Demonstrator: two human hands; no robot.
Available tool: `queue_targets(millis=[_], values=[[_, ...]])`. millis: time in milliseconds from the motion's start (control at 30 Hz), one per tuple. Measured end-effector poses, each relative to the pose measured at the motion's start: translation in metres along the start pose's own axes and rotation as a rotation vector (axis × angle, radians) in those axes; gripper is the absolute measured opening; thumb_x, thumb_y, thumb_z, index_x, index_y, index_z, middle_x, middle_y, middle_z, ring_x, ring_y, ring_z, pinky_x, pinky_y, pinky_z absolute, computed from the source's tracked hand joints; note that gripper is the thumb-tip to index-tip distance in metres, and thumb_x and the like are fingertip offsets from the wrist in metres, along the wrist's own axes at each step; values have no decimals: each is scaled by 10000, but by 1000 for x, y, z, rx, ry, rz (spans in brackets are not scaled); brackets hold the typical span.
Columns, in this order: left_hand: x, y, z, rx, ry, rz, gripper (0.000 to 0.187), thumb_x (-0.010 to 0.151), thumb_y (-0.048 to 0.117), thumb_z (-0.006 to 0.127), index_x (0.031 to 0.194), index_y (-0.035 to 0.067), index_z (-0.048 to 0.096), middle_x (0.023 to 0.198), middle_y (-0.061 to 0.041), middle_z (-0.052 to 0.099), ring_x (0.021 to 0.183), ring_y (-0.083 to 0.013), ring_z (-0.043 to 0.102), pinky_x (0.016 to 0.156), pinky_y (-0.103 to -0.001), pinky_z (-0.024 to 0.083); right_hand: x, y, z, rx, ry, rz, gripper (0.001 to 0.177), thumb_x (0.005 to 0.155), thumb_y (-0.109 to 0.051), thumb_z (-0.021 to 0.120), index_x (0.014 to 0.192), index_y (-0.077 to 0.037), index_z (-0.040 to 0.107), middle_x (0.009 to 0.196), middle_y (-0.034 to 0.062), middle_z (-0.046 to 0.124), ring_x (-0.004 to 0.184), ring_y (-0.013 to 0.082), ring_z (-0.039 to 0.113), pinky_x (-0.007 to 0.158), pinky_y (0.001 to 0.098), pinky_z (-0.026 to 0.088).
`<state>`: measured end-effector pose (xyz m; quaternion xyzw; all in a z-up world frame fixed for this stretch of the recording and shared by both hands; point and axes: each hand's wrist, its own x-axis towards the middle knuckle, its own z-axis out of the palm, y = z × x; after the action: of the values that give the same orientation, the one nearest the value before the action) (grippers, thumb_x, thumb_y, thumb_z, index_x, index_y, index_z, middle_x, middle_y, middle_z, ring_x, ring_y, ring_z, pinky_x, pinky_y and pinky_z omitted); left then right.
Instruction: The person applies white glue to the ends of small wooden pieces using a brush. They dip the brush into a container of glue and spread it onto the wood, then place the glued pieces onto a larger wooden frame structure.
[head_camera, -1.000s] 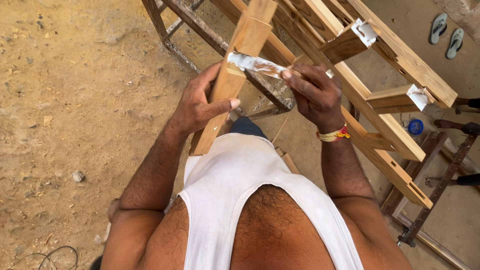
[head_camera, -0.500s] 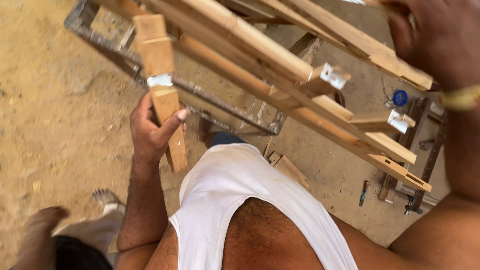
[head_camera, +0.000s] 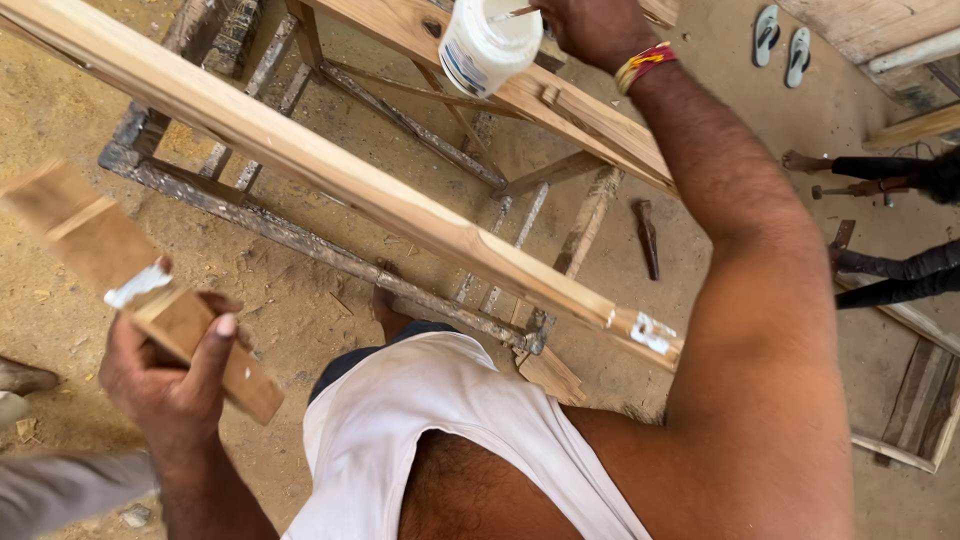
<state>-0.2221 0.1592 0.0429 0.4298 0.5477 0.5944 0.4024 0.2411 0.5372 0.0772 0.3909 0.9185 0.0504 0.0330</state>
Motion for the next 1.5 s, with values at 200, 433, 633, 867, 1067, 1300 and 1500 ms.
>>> queue_targets(millis=[200,433,633,867,1067,1300,1500], values=[[4,-8,-11,13,56,-72,443,1052,8,689,1448,-95,518,942,-198,722,800,-200,740,691,-300,632,36,-1,42,46,-8,-28,106,1020,-195,726,1087,-161,801,917,111,758,782,277,715,704,445,561],[31,2,-27,146,-4,-121,443,1000,4,735,1395,-100,564,984,-191,732,811,-172,712,758,-263,586,55,2,45,14,-273,16,124,984,-256,764,987,-136,795,867,113,766,781,285,714,750,470,560],[71,-3,-55,175,-107,-64,454,993,50,757,1389,-90,585,1004,-161,748,799,-154,720,769,-243,595,40,23,15,269,-279,478,136,1004,-250,739,1070,-137,777,926,78,743,789,223,695,718,432,559],[129,-16,-111,216,-272,99,365,1026,132,747,1304,-58,606,976,-128,760,776,-136,733,718,-243,591,-37,37,-12,433,-59,1097,188,1050,-188,661,1088,-22,741,853,131,709,651,181,616,673,403,550],[160,-38,-129,-32,-329,177,300,1076,223,671,1269,7,593,1022,-122,758,710,-120,745,599,-230,630,-73,5,5,1154,322,1463,189,961,-90,620,1040,51,717,821,107,673,625,133,591,596,283,555],[156,-12,-112,-51,-351,-67,336,986,164,726,1257,1,611,1046,-90,764,842,-150,718,796,-288,586,-48,-29,5,1543,200,1366,155,1047,-77,546,1072,34,651,906,84,596,774,149,539,666,283,495],[161,-11,-75,9,-447,-162,548,923,331,731,1358,40,571,1022,-118,724,715,-155,738,632,-323,675,-21,-49,-45,1718,366,892,81,1076,-21,620,1099,41,666,924,135,652,792,198,602,773,336,550]])
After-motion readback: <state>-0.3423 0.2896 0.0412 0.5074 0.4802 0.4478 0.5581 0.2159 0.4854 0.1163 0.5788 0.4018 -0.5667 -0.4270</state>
